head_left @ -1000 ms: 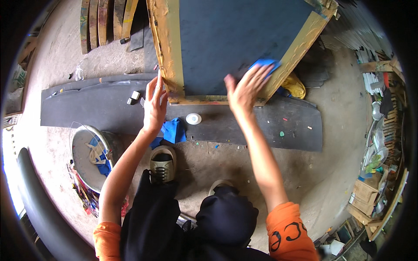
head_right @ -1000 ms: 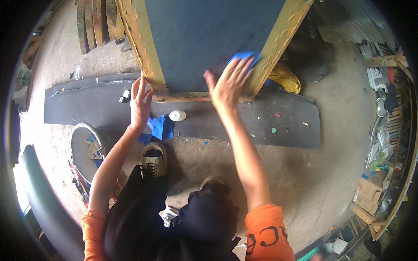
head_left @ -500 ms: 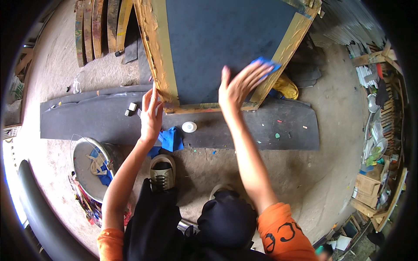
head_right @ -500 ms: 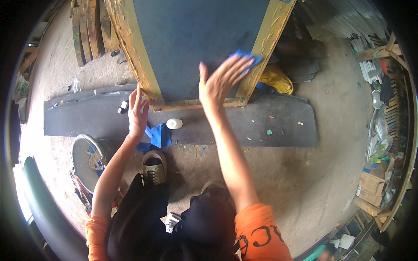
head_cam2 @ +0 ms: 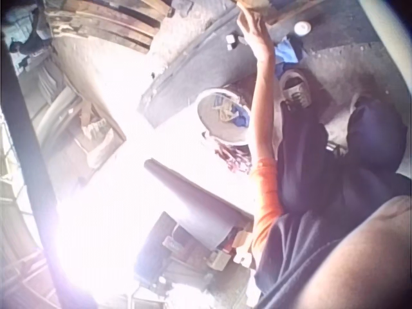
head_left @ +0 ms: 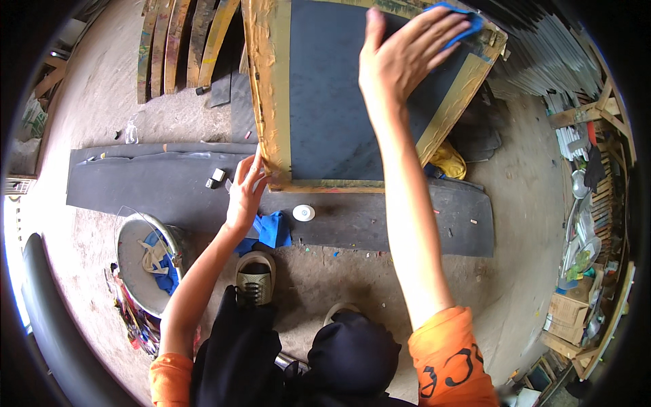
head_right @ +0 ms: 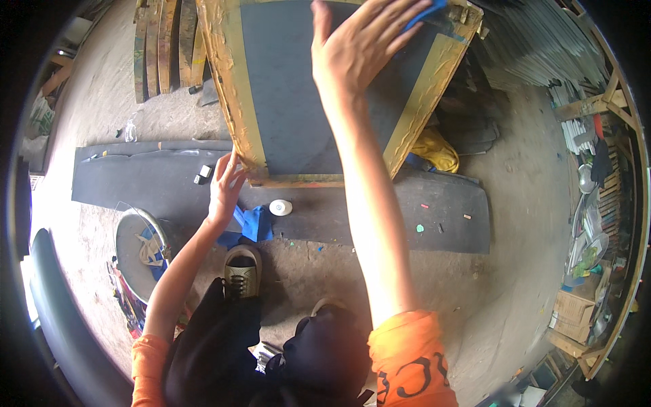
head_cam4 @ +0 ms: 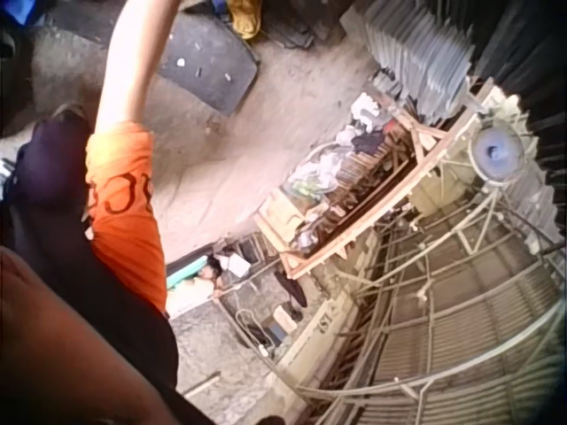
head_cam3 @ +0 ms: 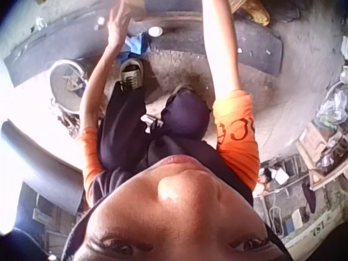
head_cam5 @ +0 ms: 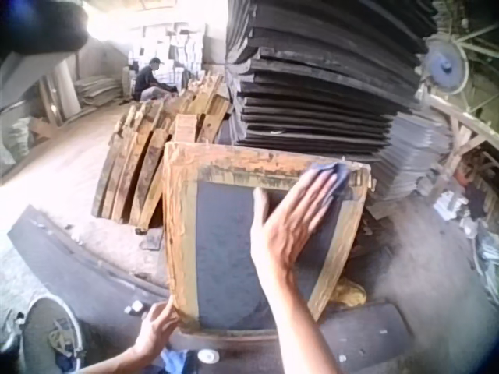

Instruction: The person cleans the surface of a wooden-framed screen using a blue cloth and a small white container. They wipe the screen repeatedly, then place it on a stack of other screens. Later, they pick up another screen and continue wiping it.

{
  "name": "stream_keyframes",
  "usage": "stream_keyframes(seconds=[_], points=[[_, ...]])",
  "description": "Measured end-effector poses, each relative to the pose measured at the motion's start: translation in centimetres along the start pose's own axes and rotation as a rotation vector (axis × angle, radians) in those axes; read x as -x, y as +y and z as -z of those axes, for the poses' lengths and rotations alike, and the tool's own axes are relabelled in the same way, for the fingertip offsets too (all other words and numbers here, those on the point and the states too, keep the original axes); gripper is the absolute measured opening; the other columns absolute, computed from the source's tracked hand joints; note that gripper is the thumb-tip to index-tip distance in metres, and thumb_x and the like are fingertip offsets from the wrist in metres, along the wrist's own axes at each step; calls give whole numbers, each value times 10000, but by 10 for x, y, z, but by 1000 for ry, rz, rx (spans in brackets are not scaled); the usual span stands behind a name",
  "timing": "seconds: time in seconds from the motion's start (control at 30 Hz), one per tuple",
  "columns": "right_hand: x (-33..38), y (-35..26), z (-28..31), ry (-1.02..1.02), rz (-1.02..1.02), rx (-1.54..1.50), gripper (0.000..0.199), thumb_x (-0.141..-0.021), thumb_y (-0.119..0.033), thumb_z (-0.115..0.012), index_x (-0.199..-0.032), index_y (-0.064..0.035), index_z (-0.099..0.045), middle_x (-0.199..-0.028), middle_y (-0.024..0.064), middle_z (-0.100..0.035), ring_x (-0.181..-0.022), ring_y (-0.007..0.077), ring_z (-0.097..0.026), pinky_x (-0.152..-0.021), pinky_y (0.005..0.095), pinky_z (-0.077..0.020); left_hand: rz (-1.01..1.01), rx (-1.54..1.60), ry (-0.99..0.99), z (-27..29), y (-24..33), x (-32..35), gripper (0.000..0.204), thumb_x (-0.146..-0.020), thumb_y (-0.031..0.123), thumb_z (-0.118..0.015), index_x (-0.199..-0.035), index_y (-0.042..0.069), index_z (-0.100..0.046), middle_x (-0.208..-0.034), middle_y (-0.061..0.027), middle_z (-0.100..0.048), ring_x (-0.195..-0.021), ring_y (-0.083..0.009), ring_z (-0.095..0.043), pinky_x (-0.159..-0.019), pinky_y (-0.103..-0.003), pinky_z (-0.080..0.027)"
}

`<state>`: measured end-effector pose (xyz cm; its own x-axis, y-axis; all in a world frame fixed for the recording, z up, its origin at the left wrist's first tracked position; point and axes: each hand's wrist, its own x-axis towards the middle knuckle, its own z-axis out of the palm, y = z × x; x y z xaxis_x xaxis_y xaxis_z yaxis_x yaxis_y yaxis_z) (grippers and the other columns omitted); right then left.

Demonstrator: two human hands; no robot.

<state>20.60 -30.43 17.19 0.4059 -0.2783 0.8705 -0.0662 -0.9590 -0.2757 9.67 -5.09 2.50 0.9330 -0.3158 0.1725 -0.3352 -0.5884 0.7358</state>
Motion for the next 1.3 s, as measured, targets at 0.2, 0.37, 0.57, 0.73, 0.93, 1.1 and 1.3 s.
stream_keyframes(seconds=[0.2,0.37,0.57,0.73,0.93,1.1,1.3], points=[[227,31,42,-701,441,-88,778,-838,-536,-413,-1349,17,-216,-1407,226,-182,-1325,361,-105,-1054,526,-78,21,45,-23,3,6,-2,648,-752,-116,-526,-1327,124,-349,-1090,-131,-463,-960,-228,-555,-776,-301,-509],[162,69,34,-528,502,2,774,-851,-548,-366,-1374,-18,-154,-1436,185,-95,-1331,348,-52,-1049,551,-20,-19,91,-36,7,-9,7,623,-775,-59,-544,-1323,174,-363,-1089,-136,-481,-917,-269,-554,-744,-331,-496],[63,55,26,-252,240,-5,694,-846,-389,-502,-1329,41,-251,-1369,256,-249,-1295,392,-189,-1042,518,-155,-69,-50,-13,13,-4,1,538,-773,-20,-567,-1271,145,-446,-1066,-136,-501,-961,-269,-534,-774,-330,-474],[228,98,76,-787,371,-5,694,-827,-485,-483,-1340,-54,-301,-1387,167,-278,-1302,301,-233,-1048,517,-150,-133,-44,11,12,1,-1,531,-781,-10,-568,-1275,138,-440,-1089,-133,-489,-959,-257,-543,-785,-323,-482],[87,89,36,-307,333,67,857,-817,-580,-417,-1330,73,-209,-1389,272,-180,-1306,398,-140,-1043,540,-99,-15,70,20,11,0,4,545,-759,-60,-561,-1260,120,-448,-1088,-117,-499,-955,-232,-554,-786,-295,-485],[45,22,6,-179,290,-17,838,-826,-561,-417,-1352,42,-170,-1389,278,-161,-1311,384,-132,-1058,483,-124,-95,-30,9,11,-7,2,528,-787,-19,-555,-1274,143,-432,-1084,-138,-494,-912,-285,-558,-764,-331,-489],[201,49,35,-676,1253,-81,624,-808,-525,-455,-1332,-205,-345,-1383,-26,-324,-1300,170,-241,-1087,382,-131,-65,67,-43,11,0,1,570,-780,-12,-566,-1300,148,-398,-1107,-142,-473,-910,-287,-550,-786,-338,-477]])
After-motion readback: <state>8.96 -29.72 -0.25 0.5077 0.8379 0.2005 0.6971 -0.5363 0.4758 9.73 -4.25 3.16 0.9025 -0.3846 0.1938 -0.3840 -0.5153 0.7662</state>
